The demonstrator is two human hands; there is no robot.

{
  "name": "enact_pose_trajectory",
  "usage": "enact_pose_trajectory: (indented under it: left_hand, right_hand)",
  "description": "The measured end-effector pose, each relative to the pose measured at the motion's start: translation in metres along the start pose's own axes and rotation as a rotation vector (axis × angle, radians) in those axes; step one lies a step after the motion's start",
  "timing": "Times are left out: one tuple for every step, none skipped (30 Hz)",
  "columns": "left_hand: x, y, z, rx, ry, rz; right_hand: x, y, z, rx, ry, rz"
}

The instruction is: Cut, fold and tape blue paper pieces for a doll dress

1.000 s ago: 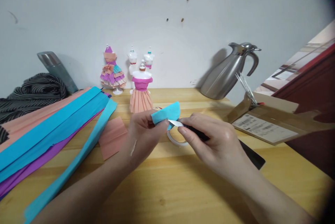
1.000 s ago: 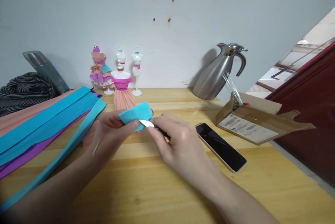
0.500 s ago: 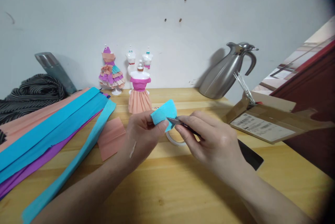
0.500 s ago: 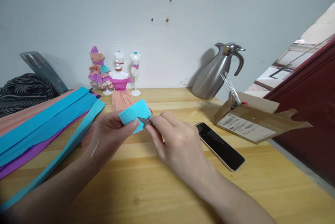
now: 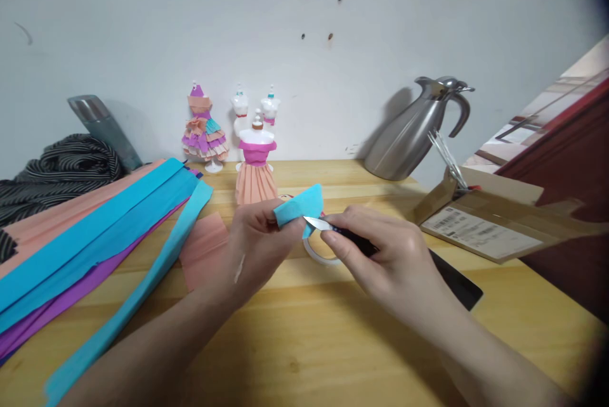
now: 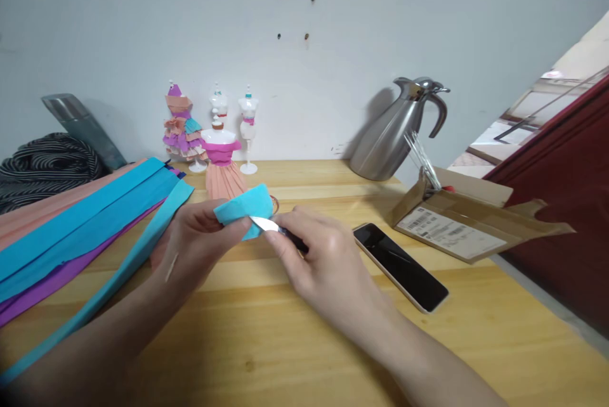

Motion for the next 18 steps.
enact_pose_trajectory:
  left_hand:
    - [0.000, 0.000, 0.000, -0.005, 0.002, -0.003]
    - [-0.001, 0.000, 0.000, -0.009, 0.005, -0.005]
    - [-0.001, -0.001, 0.001, -0.011, 0.006, -0.005]
    - [-0.002, -0.001, 0.001, -0.013, 0.004, -0.003]
    - [-0.002, -0.002, 0.001, -0.016, 0.005, 0.004]
    - [-0.002, -0.003, 0.002, -0.015, 0.008, 0.013]
    - [-0.002, -0.004, 0.002, -0.009, 0.014, 0.017]
    - [-0.002, -0.005, 0.003, 0.000, 0.019, 0.017]
    - [-0.002, -0.006, 0.003, 0.009, 0.025, 0.011]
    - [-0.002, -0.006, 0.002, 0.016, 0.027, 0.001]
    - [-0.002, -0.006, 0.002, 0.024, 0.029, -0.011]
    - [-0.002, -0.005, 0.001, 0.030, 0.030, -0.021]
    - [-0.001, -0.005, 0.001, 0.036, 0.032, -0.028]
    - [-0.001, -0.005, 0.001, 0.041, 0.033, -0.031]
    - [0.000, -0.005, 0.000, 0.046, 0.032, -0.033]
    - [0.000, -0.005, 0.000, 0.049, 0.029, -0.034]
    - [0.000, -0.005, 0.000, 0.047, 0.025, -0.033]
    - [0.000, -0.005, 0.000, 0.044, 0.022, -0.031]
  right_hand:
    - [-0.001, 0.002, 0.000, -0.062, -0.037, -0.066]
    - [-0.002, 0.005, 0.001, -0.129, -0.071, -0.132]
    - [-0.002, 0.007, 0.001, -0.200, -0.096, -0.193]
    - [-0.002, 0.010, 0.002, -0.273, -0.115, -0.246]
    - [-0.002, 0.011, 0.003, -0.341, -0.126, -0.284]
    - [-0.002, 0.013, 0.003, -0.391, -0.132, -0.306]
    - [-0.001, 0.013, 0.004, -0.415, -0.133, -0.312]
    - [-0.001, 0.013, 0.005, -0.412, -0.124, -0.299]
    - [-0.001, 0.012, 0.005, -0.381, -0.112, -0.274]
    - [-0.001, 0.011, 0.005, -0.329, -0.101, -0.243]
    - [-0.001, 0.009, 0.005, -0.272, -0.090, -0.209]
    - [-0.002, 0.007, 0.005, -0.217, -0.085, -0.177]
    - [-0.002, 0.006, 0.004, -0.173, -0.081, -0.149]
    - [-0.002, 0.004, 0.003, -0.139, -0.080, -0.129]
    - [-0.002, 0.003, 0.003, -0.114, -0.076, -0.114]
    - [-0.002, 0.002, 0.002, -0.095, -0.069, -0.104]
    - [-0.002, 0.002, 0.002, -0.082, -0.059, -0.093]
    - [-0.002, 0.001, 0.003, -0.072, -0.051, -0.085]
Point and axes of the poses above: each hand's wrist, its own x-axis away from the middle knuckle, its own z-axis out of the back of the hand, y = z × x, the point moved 3 cm from there along -x, towards the middle knuckle, and after that the axes turned 6 degrees about y, right-handed, at the moved point
